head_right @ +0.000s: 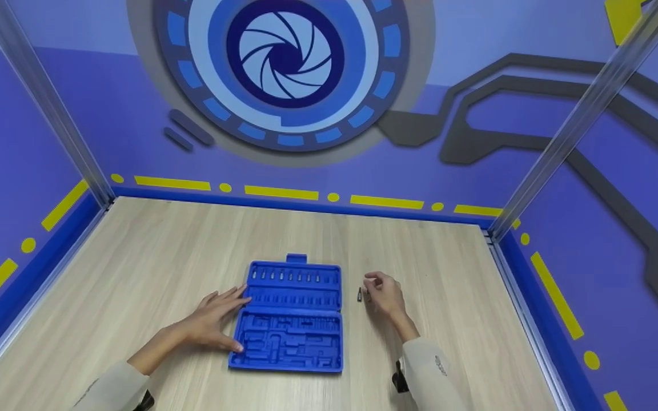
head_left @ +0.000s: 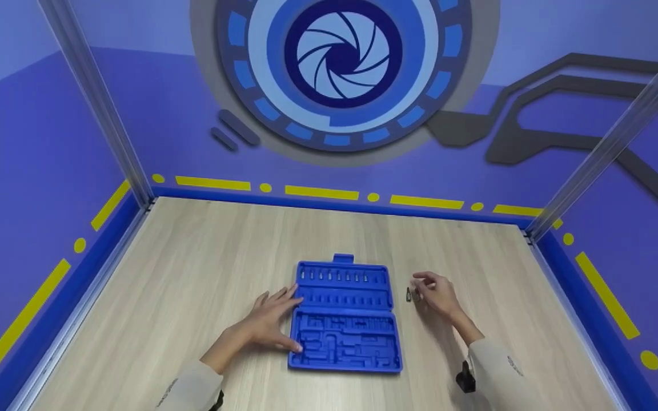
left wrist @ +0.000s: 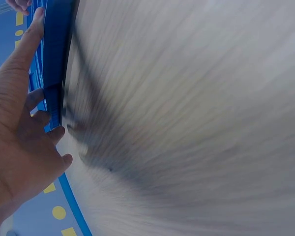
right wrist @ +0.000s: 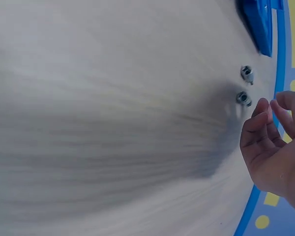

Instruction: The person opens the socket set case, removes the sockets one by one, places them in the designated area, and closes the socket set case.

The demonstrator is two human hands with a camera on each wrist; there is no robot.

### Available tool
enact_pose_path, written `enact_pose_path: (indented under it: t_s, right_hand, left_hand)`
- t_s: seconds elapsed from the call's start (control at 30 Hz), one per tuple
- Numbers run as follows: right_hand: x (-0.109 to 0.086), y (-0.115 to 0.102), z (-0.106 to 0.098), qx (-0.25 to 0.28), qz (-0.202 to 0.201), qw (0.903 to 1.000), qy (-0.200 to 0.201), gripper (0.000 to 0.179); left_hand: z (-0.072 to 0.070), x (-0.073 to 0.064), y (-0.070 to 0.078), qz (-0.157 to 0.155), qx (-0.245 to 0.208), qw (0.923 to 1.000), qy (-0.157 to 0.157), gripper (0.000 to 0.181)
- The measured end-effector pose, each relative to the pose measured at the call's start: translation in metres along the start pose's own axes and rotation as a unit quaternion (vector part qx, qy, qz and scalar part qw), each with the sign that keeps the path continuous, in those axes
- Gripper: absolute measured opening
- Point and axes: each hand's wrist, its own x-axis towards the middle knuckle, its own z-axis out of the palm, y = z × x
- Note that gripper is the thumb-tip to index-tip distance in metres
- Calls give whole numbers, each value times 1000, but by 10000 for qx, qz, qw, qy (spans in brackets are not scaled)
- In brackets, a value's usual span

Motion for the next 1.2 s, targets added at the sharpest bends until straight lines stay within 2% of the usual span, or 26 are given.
enact_pose_path:
  t_s: [0.2, 0.33, 0.4, 0.5, 0.6, 0.63, 0.8, 1.0, 1.2]
  right_hand:
    - [10, -18, 13, 191, -429, 9986, -226, 27]
    - [14, -34, 27, 377, -423, 9954, -770, 34]
    - [13, -48, 32, 513, -387, 9919, -1098, 36]
    - [17, -54, 45, 614, -419, 9875, -1392, 38]
    - [23, -52, 58, 357, -420, 9881, -1435, 37]
    - [26, -48, 63, 205, -407, 9893, -1387, 37]
    - [28, -54, 72, -721, -290, 9907, -1117, 33]
    - [29, -62, 77, -1667, -276, 9798, -1066, 33]
    - [33, -67, 78, -1941, -193, 9714, -1354, 36]
  left_hand:
    - [0, -1, -1, 41, -33, 10000, 27, 113]
    - [1, -2, -3, 48, -53, 10000, 17, 113]
    - [2, -2, -3, 27, -76, 10000, 6, 113]
    - [1, -1, -4, -1, -51, 10000, -13, 112]
    - [1, 0, -3, 6, -65, 10000, -9, 111]
    - [0, 0, -2, 16, -68, 10000, 0, 111]
    - [0, 0, 0, 15, -81, 10000, -10, 111]
    - [0, 0, 0, 21, -12, 10000, -23, 112]
    - [-1, 0, -1, 22, -57, 10000, -23, 113]
